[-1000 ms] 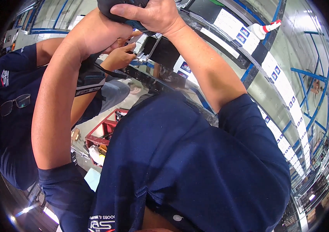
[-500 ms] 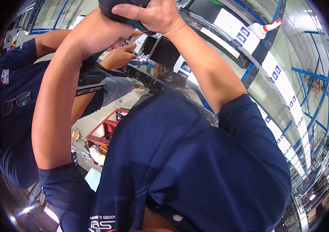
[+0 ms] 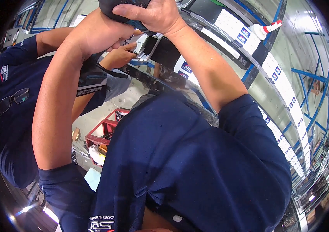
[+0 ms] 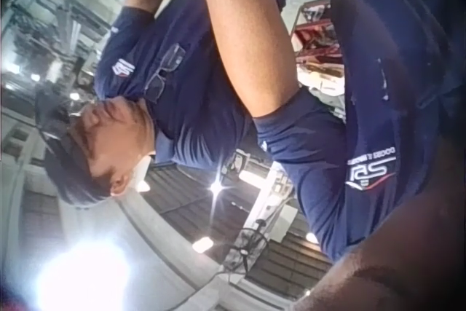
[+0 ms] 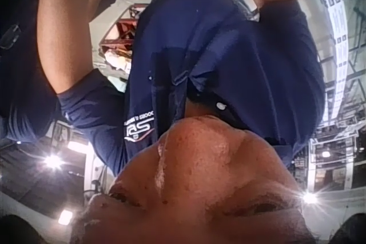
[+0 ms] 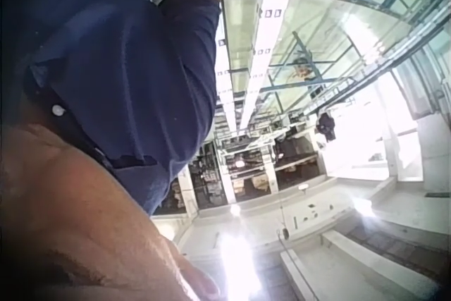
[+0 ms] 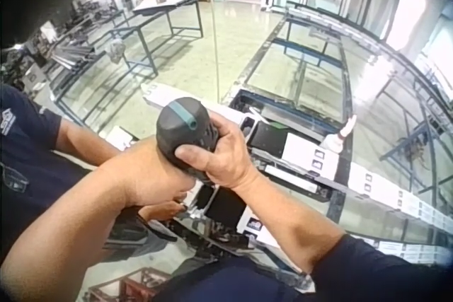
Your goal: The person assembles metal frames by joining metal profiles with screws using a power drill and with rivets using a pneumatic riveter.
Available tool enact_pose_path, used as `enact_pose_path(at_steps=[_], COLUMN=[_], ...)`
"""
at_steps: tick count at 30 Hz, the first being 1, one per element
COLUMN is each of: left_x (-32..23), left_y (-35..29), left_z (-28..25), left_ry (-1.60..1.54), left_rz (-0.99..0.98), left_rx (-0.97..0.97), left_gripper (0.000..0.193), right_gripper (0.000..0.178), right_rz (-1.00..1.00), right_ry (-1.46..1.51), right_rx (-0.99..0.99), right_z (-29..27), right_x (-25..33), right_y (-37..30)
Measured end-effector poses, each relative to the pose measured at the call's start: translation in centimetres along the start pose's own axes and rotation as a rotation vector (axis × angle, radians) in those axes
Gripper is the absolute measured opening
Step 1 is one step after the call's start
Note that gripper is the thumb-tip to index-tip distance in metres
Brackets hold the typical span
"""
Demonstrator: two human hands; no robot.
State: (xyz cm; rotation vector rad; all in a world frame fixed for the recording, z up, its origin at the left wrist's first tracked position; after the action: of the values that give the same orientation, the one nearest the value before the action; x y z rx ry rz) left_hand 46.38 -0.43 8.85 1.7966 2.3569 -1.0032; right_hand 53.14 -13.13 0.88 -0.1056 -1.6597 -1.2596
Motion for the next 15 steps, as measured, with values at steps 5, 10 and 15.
enact_pose_path(at_steps=[5, 10, 15], left_x=[-0.3, -0.2, -0.2], left_y=[0.3, 0.1, 0.2], left_z=[0.1, 0.1, 0.1], left_ry=[0.066, 0.048, 0.03], left_rz=[0.034, 0.021, 0.022], left_rx=[-0.018, -0.017, -0.024], left_gripper=[0.031, 0.031, 0.031], right_gripper=[0.062, 0.063, 0.063], right_rz=[0.153, 0.004, 0.058], right_ry=[0.225, 0.025, 0.011], right_rx=[-0.062, -0.006, -0.013], right_z=[-0.5, 0.0, -0.2], right_x=[-2.0, -0.2, -0.3], right_y=[-0.5, -0.1, -0.3])
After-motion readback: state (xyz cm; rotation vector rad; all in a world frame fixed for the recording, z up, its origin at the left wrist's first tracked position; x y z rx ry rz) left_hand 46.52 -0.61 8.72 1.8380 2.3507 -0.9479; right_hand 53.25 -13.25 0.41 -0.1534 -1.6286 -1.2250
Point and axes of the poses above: each hand's wrist, its own y-axis towards the middle knuckle, its own z-axis out of the palm, x = y × z, the point moved 2 cm from there along y, towards the middle knuckle, and after that the axes turned 6 degrees about -z, right-handed, at the moved point
